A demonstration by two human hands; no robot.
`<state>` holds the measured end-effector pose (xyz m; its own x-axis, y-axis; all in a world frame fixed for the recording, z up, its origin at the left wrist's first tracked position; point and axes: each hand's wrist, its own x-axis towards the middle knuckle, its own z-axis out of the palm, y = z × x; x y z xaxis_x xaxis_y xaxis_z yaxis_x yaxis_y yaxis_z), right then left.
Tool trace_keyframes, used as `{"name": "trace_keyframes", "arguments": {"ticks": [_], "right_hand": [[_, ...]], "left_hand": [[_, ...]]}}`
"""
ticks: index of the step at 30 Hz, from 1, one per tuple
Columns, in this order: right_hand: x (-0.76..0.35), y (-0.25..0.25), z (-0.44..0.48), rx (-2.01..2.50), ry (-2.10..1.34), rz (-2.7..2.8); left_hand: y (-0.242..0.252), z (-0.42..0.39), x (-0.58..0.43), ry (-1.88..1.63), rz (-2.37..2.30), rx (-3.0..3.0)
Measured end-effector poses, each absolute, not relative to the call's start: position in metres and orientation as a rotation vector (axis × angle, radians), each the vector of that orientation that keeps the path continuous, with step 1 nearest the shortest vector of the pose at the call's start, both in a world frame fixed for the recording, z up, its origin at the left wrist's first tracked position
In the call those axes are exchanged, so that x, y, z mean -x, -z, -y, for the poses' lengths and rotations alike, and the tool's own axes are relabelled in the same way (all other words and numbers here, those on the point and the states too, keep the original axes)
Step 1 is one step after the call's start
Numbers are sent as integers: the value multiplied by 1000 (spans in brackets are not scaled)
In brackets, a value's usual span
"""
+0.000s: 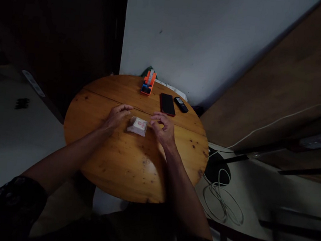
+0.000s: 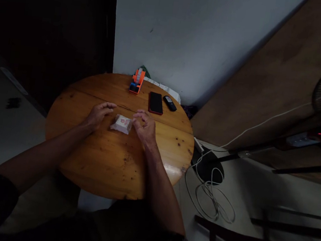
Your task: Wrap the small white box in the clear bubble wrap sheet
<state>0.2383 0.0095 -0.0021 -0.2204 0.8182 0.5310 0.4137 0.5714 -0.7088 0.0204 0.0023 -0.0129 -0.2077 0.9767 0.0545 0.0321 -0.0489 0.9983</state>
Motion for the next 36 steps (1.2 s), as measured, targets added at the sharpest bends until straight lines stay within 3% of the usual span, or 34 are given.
{"name": "trace_keyframes", "arguments": {"ticks": [36], "right_hand": [[-240,-5,-1,849,-1039,1805]], "left_hand": [[11,13,-28,-1185,-1163,-1367]]}}
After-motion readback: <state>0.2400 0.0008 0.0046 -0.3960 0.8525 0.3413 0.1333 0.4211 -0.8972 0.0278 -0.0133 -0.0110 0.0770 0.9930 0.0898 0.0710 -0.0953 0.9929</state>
